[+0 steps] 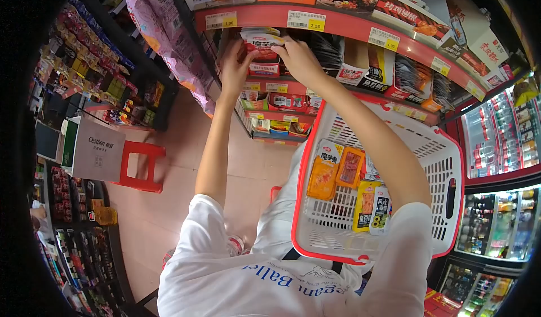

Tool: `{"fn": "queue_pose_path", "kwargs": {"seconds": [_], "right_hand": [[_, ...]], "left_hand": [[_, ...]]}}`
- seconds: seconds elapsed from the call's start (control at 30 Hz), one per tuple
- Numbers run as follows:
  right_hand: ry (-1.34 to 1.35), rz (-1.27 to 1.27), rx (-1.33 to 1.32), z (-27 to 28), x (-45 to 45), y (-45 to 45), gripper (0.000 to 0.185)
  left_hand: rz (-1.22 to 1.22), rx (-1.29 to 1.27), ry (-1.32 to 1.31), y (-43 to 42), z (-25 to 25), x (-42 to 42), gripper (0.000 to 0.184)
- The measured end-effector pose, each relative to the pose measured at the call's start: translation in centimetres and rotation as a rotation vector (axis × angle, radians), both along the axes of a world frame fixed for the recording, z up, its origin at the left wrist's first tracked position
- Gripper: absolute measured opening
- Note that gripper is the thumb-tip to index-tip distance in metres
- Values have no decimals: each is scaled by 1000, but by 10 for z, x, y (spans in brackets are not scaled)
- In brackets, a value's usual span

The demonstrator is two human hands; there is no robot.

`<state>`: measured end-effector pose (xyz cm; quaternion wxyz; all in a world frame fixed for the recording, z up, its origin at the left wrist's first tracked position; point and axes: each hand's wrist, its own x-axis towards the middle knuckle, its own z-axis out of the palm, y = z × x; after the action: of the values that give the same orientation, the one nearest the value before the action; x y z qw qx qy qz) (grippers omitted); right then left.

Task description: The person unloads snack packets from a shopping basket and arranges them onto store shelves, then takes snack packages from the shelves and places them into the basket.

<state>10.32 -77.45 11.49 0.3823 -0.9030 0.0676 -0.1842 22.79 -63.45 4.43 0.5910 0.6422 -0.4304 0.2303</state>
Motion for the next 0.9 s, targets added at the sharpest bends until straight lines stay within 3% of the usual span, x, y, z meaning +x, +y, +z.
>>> {"fn": "queue_pose_path", "kwargs": {"seconds": [0.1,0.17,0.33,0.47,0.63,0.67,0.83,0.9], "right_hand": [[-167,-29,-189,-7,4,-4,32],[-131,-40,-135,-7,1,-2,32],[-194,-22,-65,-7,2,-2,31],[-208,69,-169,-1,-7,1,22],[-322,204,-222,3,-9,5,24],[-222,187,-144,4,-13,8,26],[-229,168,-146,7,-20,10,30],[-313,212,-143,10,-25,11,29]], "left_hand": [[-76,58,178,-1,2,-7,35],[-183,-54,297,-6,3,-10,37],[-99,-40,219,-5,0,-19,37],[-48,-94,206,1,-6,-29,37],[20,-176,134,6,-6,-40,34],[45,-167,121,7,-5,-40,33],[33,-180,176,9,1,-47,30],[77,-153,28,13,3,-47,33]]}}
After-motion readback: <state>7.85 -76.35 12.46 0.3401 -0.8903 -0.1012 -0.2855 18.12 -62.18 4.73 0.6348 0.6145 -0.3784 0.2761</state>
